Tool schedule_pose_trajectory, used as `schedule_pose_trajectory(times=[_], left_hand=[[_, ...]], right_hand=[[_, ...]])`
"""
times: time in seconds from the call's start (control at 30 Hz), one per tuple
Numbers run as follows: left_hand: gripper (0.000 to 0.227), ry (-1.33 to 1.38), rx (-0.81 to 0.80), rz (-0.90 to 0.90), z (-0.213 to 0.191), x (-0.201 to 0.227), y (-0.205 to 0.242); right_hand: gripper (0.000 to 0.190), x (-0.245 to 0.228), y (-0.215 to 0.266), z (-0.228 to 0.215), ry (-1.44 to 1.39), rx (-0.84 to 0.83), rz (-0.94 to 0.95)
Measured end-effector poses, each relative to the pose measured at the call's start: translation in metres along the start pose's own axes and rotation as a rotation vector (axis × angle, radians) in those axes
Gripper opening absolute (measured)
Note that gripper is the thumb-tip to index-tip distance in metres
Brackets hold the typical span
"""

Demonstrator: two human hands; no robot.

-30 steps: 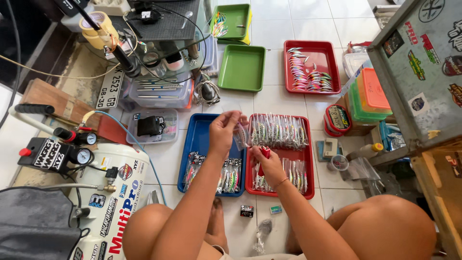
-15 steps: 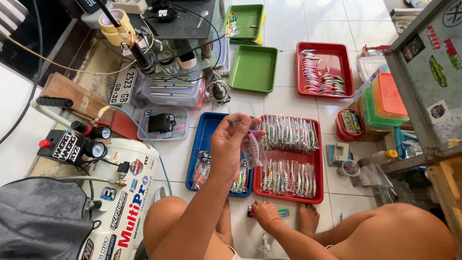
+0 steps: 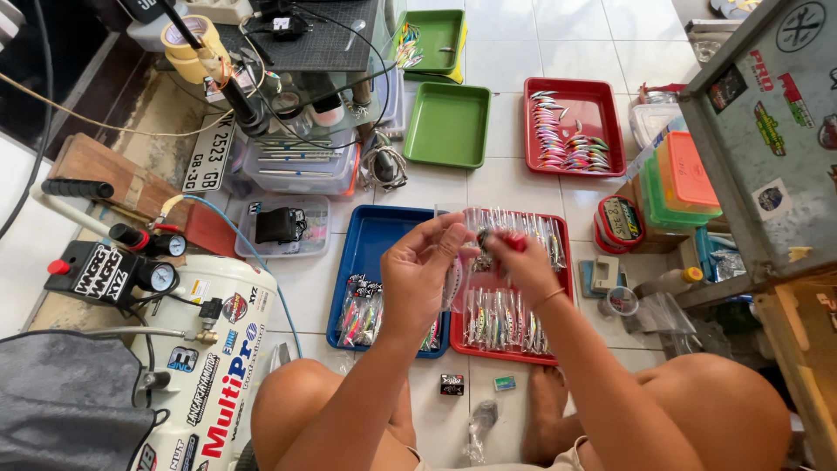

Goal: The person places small fishing lures into plastic bags and staples the bags shut using a red stapler.

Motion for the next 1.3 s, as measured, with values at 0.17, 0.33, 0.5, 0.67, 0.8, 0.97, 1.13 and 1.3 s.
schedule_pose_trajectory(times=[0.17,0.33,0.5,0.67,0.8,0.97,1.13,1.3], left_hand=[[0.024,-0.007,-0.046,-0.026,0.015,0.011,0.014],[0.024,0.001,-0.096,-0.113,0.025,-0.004,0.019],[0.023,-0.081,-0.186,-0.184,0.031,-0.005,0.027],[0.02,-0.119,-0.233,-0.19,0.029,-0.011,0.029],[0.019,-0.113,-0.271,-0.189,0.026,-0.019,0.028],[0.019,-0.133,-0.293,-0.183,0.021,-0.023,0.029],[0.021,-0.149,-0.314,-0.166,0.019,-0.027,0.029],[0.024,-0.158,-0.316,-0.176,0.024,-0.008,0.031]], right_hand=[[0.02,-0.131,0.05,-0.037,0.031,-0.032,-0.498],[0.016,-0.132,0.086,-0.041,0.078,-0.034,-0.656],[0.016,-0.14,0.104,-0.031,0.178,-0.02,-0.676],[0.013,-0.142,0.113,-0.027,0.206,-0.033,-0.651],[0.009,-0.138,0.11,-0.03,0.258,-0.06,-0.679],[0.009,-0.136,0.108,-0.03,0.272,-0.069,-0.665],[0.009,-0.135,0.11,-0.027,0.257,-0.091,-0.658],[0.008,-0.139,0.11,-0.026,0.285,-0.093,-0.676]])
Point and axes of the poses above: each hand's wrist, its own y-axis away from the middle knuckle, its own z-axis out of the palm, x = y × z, the point moved 1 cm from there along -y, towards the middle knuckle, and after that the axes turned 7 degrees about -x, right-handed, at the moved point
